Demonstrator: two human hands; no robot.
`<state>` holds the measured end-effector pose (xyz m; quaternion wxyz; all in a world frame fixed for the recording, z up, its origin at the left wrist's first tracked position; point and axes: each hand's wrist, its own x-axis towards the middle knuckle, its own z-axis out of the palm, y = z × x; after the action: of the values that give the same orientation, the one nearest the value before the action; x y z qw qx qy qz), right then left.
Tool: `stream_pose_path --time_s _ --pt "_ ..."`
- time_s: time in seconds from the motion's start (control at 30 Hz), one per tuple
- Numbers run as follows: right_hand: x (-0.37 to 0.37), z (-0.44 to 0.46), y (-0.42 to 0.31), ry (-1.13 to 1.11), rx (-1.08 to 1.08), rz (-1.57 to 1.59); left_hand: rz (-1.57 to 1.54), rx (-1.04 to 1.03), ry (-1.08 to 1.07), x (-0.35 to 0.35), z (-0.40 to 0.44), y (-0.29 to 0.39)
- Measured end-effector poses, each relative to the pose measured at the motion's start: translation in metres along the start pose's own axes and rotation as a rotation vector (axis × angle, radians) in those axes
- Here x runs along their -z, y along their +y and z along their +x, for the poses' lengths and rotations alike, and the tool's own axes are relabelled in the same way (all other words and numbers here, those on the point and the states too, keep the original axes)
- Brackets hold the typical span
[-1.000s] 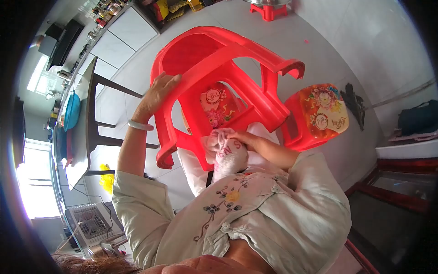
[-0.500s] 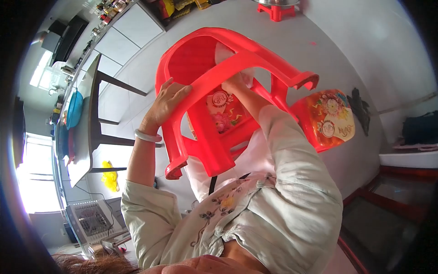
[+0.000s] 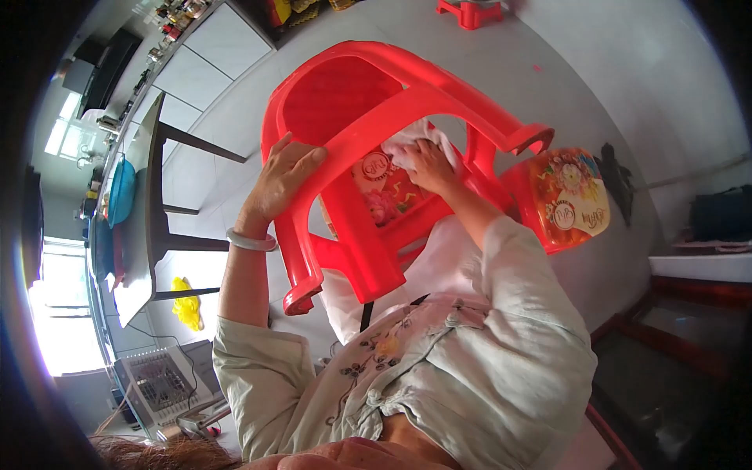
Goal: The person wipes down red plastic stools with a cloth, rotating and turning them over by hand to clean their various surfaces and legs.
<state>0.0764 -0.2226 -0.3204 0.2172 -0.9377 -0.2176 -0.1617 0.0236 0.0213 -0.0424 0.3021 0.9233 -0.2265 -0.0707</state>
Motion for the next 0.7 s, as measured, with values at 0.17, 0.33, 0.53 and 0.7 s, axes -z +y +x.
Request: stream_pose_path --time_s 0.17,0.33,0.53,0.7 --pt "0.063 -0.099 -0.028 -0.026 -0.140 -0.070 0.004 -0.026 0.033 -0.002 -0.002 0.000" --pt "0.081 -0.103 -0.035 -0.164 -0.264 -0.042 0.023 -0.043 0.022 -0.001 -0.004 0.000" --pt "0.024 0.002 -0.014 -0.196 0.098 -0.609 0.024 -0.012 0.025 0.001 -0.006 -0.001" --pt "0.007 0.113 -0.048 -0.374 -0.382 0.218 0.008 0.021 0.019 0.002 -0.004 -0.007"
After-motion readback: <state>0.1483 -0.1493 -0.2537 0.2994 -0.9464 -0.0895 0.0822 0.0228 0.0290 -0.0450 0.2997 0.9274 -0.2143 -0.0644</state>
